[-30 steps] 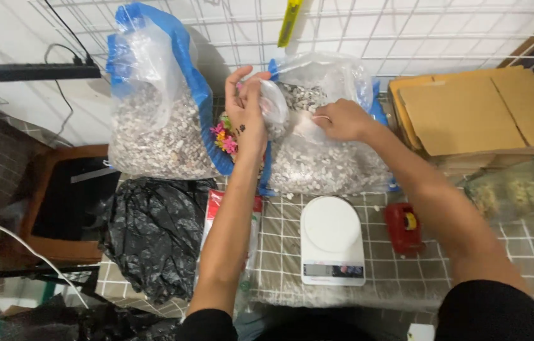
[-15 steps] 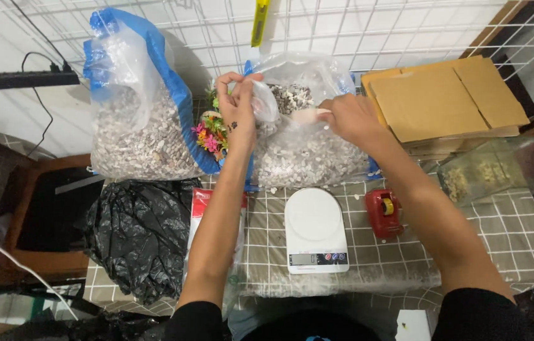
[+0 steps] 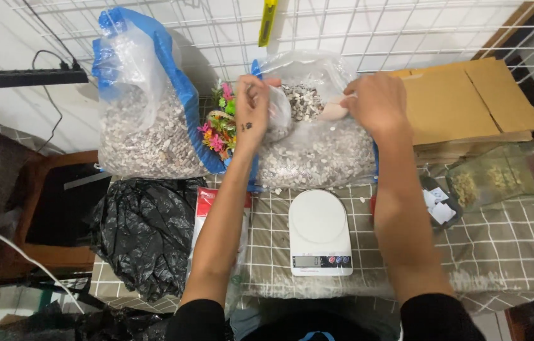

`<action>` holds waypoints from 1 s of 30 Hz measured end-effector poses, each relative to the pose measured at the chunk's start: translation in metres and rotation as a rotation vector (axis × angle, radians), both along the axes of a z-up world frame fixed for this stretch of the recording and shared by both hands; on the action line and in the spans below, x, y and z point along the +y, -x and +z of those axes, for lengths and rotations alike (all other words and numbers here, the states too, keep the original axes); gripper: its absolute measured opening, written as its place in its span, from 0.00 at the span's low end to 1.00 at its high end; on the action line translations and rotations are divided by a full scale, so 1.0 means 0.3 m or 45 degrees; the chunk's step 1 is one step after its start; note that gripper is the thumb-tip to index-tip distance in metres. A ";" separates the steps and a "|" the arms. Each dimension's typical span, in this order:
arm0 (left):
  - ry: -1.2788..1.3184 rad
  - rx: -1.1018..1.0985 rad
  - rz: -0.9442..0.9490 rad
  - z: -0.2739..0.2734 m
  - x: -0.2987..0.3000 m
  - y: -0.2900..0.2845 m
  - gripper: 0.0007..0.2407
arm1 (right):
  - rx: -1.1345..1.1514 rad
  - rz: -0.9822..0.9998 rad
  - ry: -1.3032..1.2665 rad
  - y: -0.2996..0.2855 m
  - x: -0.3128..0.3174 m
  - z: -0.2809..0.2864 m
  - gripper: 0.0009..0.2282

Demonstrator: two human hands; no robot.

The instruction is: The person scoops aquarium gravel from a large bag, pours it into a small plastic bag, and weighs the bag on a digital scale until reaching a target weight.

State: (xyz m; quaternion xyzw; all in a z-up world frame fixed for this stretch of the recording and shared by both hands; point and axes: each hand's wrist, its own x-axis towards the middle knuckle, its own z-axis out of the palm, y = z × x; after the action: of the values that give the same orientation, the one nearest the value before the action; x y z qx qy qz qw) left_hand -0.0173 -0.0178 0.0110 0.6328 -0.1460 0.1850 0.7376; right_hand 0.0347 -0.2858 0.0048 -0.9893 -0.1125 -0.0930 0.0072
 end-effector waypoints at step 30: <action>-0.972 -0.148 0.135 -0.035 0.094 -0.025 0.09 | -0.903 -0.011 0.026 0.221 -0.101 0.318 0.18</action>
State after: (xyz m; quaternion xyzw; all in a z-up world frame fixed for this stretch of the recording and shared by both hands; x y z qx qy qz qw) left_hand -0.0100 0.0104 0.0004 0.8569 -0.2130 0.1908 0.4289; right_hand -0.0317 -0.3162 0.1002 -0.8959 -0.1049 -0.4296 -0.0427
